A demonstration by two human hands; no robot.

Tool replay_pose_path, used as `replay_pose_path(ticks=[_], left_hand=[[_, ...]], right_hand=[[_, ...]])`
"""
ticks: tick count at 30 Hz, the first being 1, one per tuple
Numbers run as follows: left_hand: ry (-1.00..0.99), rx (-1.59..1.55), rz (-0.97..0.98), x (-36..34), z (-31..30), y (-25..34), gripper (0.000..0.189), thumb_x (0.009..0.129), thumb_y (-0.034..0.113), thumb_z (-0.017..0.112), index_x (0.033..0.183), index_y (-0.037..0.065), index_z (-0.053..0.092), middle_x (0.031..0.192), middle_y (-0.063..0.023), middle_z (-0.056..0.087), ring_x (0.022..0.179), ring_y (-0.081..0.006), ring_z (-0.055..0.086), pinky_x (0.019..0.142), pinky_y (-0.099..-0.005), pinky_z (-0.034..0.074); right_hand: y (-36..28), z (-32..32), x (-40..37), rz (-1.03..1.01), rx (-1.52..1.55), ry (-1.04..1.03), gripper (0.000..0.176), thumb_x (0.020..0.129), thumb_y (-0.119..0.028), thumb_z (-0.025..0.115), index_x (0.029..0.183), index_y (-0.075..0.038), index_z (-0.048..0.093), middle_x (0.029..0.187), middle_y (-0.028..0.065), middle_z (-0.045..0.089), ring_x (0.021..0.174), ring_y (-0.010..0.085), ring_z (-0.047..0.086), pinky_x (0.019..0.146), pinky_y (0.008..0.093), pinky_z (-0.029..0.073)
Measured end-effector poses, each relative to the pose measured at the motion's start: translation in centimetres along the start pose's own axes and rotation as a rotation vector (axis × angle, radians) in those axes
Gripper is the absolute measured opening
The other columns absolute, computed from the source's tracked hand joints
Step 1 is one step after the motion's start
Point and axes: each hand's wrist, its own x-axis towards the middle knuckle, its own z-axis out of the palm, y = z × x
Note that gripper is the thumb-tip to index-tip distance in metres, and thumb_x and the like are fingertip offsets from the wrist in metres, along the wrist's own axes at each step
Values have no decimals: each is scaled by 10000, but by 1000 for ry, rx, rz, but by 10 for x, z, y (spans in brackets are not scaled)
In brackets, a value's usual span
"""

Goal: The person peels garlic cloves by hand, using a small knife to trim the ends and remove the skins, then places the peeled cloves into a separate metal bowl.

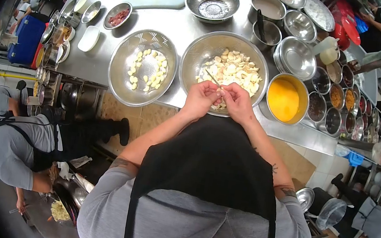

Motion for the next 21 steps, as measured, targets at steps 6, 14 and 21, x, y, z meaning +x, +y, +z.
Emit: replay_pose_path(ticks=[6,14,21], left_hand=[[-128,-137,49,9,-9,1,165,923,37,601,1076,-20,586,826,-55,642,699,-109,606,606,-221,472],[-192,-362,-152,2,-14,22,274,926,39,595,1193,-17,578,976,-79,660,834,-133,633,676,-229,504],[-299,-210,-81,10,-31,5,305,902,9,614,1203,-21,574,1039,-88,663,887,-135,640,701,-238,511]], right_hand=[[-25,-11,2,194,125,-13,118,973,-138,558,946,-34,608,667,-8,563,534,33,451,470,186,333],[-43,-14,6,229,66,-97,149,975,-176,563,925,-47,617,653,-15,578,522,28,453,466,184,341],[-43,-17,10,202,96,-78,150,977,-189,558,967,-48,610,663,-8,591,523,25,458,473,182,354]])
